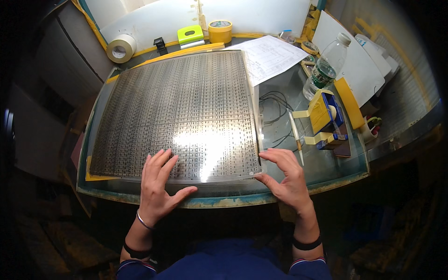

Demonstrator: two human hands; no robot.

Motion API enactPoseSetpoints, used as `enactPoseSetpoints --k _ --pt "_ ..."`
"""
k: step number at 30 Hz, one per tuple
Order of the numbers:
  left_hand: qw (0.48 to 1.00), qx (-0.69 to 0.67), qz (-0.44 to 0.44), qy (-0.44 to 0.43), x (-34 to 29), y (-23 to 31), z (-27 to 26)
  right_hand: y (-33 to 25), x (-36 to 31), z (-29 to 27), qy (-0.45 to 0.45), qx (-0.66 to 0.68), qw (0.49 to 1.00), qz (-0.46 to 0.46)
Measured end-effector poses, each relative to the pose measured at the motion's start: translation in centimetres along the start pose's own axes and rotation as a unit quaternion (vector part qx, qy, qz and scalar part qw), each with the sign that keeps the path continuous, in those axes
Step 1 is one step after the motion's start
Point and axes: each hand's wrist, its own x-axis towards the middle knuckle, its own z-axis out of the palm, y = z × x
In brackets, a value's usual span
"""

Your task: The user is inspecting a film sheet and checking the patterns using a light box and a pen.

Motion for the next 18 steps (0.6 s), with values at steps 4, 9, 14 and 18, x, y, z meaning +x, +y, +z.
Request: enactPoseSetpoints --k 4,9,14,18 --pt "0.999 0.023 0.004 -0.049 0.42 0.25 -0.09 0.21 -0.01 0.07 0.001 -0.002 1.000 -0.008" --pt "0.998 0.032 0.019 -0.057 0.35 0.10 0.10 0.09 0.06 0.06 0.001 -0.003 1.000 -0.009" --pt "0.998 -0.002 0.059 -0.028 0.22 -0.13 0.34 -0.08 0.05 -0.09 0.003 -0.003 1.000 -0.001" --pt "0.991 -0.048 0.124 0.008 -0.09 -0.52 0.37 -0.08 0.08 0.09 0.002 -0.001 1.000 -0.002"
